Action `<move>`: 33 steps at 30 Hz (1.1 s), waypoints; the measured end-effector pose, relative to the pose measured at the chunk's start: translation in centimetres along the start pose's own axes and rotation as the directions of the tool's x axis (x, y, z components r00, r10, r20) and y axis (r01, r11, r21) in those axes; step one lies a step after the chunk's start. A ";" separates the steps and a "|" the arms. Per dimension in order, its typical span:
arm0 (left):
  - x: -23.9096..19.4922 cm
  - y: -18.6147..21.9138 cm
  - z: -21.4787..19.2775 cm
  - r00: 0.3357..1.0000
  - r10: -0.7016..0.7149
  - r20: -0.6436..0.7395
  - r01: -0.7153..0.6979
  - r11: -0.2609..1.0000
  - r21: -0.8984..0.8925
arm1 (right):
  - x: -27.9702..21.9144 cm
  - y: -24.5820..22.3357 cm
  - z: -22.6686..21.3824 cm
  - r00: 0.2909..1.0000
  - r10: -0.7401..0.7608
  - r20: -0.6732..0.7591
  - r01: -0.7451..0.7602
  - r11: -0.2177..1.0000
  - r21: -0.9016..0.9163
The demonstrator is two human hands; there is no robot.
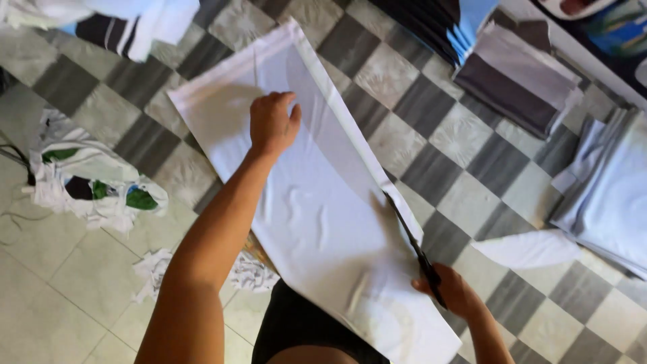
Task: Cutting out garment pieces from a large sheet of fabric using scissors and folding the finished pieces.
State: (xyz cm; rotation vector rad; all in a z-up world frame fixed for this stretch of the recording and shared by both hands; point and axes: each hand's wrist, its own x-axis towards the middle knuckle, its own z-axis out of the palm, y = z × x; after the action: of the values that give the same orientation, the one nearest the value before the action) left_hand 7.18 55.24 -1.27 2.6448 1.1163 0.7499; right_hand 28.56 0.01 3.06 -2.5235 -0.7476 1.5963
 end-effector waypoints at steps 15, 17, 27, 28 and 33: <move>19.5 -9.2 10.1 0.990 -0.016 0.141 0.019 1.000 -0.023 | -1.6 0.3 3.1 0.959 0.238 -0.152 -0.247 0.968 -0.044; 18.8 -9.4 9.2 0.996 0.046 0.070 -0.041 0.996 -0.077 | -1.2 0.6 2.7 0.957 0.279 -0.081 -0.285 0.954 -0.088; 11.0 -7.2 -4.4 0.932 0.361 0.022 -0.323 0.860 -0.396 | -1.1 1.3 2.3 0.937 0.346 0.037 -0.338 0.931 -0.139; 10.1 -7.4 -4.4 0.932 0.362 0.025 -0.324 0.859 -0.396 | -0.9 1.9 2.7 0.937 0.347 0.039 -0.339 0.931 -0.138; 8.5 -8.5 -4.0 0.953 0.304 0.018 -0.279 0.895 -0.347 | -1.2 1.0 2.5 0.931 0.362 0.036 -0.356 0.927 -0.121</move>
State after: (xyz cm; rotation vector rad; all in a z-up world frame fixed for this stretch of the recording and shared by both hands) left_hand 4.87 67.10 2.46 2.5362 0.5133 0.8065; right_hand 26.34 -1.89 2.58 -2.8383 -0.4016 1.7826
